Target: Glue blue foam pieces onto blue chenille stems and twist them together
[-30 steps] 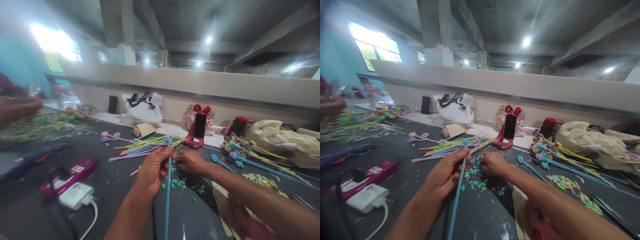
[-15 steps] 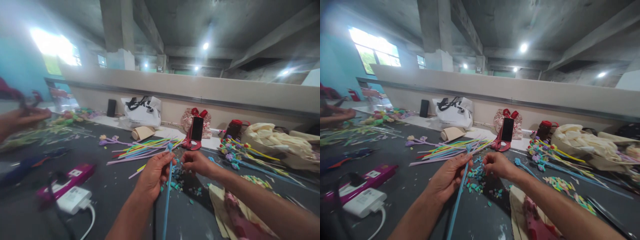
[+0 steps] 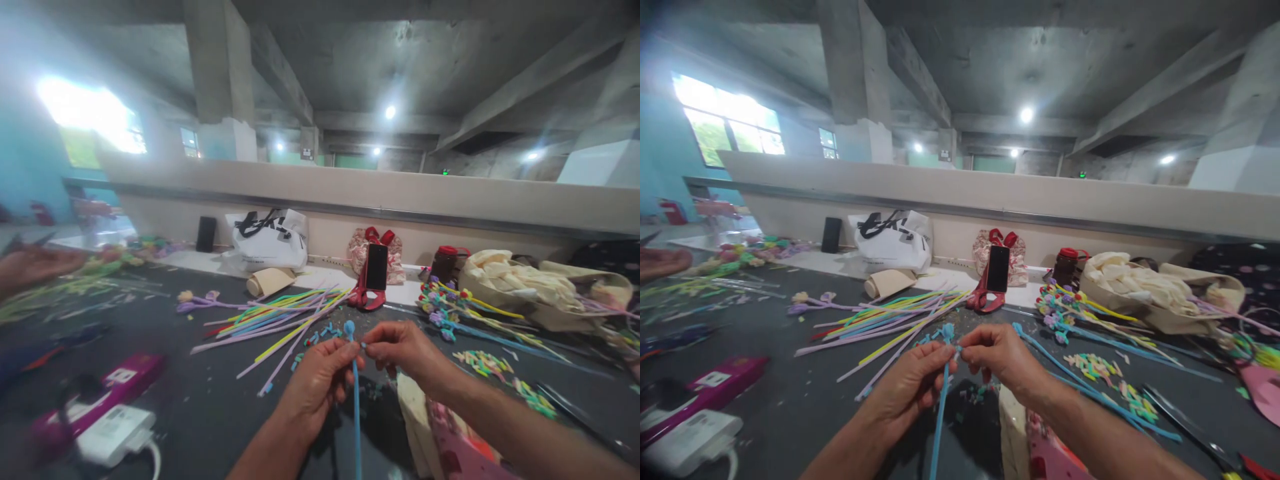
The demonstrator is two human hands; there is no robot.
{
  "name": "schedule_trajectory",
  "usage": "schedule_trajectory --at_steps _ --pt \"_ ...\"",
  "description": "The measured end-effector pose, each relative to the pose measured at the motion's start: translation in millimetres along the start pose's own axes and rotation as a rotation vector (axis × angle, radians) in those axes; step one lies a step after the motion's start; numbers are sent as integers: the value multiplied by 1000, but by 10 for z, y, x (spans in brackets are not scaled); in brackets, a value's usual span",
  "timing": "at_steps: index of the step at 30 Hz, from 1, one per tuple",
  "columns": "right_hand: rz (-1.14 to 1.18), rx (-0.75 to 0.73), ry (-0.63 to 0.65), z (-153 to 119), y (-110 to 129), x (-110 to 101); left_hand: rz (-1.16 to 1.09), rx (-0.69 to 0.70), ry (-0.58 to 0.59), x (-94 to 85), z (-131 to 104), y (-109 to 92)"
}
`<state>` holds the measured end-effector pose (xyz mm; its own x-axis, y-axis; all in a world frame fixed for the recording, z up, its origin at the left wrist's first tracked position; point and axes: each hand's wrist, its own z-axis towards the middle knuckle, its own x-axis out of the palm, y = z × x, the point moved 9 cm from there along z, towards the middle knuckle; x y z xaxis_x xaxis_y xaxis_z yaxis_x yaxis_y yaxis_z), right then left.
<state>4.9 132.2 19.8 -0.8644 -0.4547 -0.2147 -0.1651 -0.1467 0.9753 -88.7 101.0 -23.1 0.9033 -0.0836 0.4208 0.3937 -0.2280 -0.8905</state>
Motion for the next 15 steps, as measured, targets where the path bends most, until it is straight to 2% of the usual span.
schedule_trajectory --at_steps 5,11,15 --pt "-149 -29 -93 -216 37 -110 22 6 -5 141 -56 64" --pt "-645 -240 -209 -532 318 -125 76 -18 38 284 -106 149" --pt "-720 -234 -221 -612 287 -136 96 -48 94 341 -94 246"
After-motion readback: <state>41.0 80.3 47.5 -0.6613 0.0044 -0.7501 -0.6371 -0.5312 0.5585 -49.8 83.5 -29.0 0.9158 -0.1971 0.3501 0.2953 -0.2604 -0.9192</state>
